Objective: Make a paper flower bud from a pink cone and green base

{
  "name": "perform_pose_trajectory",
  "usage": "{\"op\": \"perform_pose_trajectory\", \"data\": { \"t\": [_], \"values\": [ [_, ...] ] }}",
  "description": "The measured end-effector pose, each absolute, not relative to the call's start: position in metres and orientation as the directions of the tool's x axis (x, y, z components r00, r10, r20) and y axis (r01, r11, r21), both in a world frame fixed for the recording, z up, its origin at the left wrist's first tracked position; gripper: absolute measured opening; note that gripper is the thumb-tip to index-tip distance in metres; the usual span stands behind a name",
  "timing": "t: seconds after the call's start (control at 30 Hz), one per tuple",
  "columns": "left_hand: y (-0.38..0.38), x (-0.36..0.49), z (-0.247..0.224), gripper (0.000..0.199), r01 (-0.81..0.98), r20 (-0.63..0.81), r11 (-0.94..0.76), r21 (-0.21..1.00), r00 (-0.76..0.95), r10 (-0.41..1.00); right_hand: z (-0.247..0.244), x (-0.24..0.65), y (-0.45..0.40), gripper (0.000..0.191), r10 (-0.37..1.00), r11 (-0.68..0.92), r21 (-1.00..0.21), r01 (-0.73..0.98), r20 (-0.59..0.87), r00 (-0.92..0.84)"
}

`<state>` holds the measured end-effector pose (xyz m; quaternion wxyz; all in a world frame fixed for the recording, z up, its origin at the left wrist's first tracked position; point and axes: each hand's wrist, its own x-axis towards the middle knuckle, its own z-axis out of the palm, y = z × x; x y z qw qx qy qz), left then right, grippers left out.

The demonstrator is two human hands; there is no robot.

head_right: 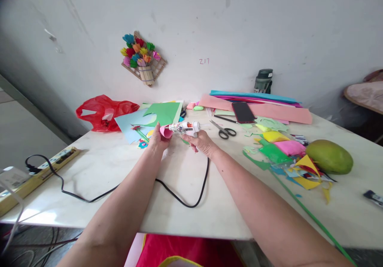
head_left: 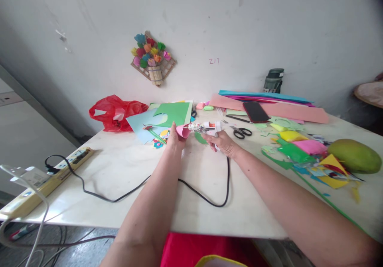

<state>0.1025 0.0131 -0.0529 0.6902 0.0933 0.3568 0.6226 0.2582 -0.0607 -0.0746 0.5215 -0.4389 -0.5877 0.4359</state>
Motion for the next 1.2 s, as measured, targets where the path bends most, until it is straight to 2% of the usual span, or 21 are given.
{"op": "perform_pose_trajectory", "data": {
  "t": [1.2],
  "values": [
    [0.0184,0.1001,-0.0578,0.019,-0.786,-0.36,0.209,0.582,-0.019,0.933,-0.0706,0.2597,-0.0629,0.042,0.972,0.234,-0.971,0.057,0.233,-0.023]
  ]
}}
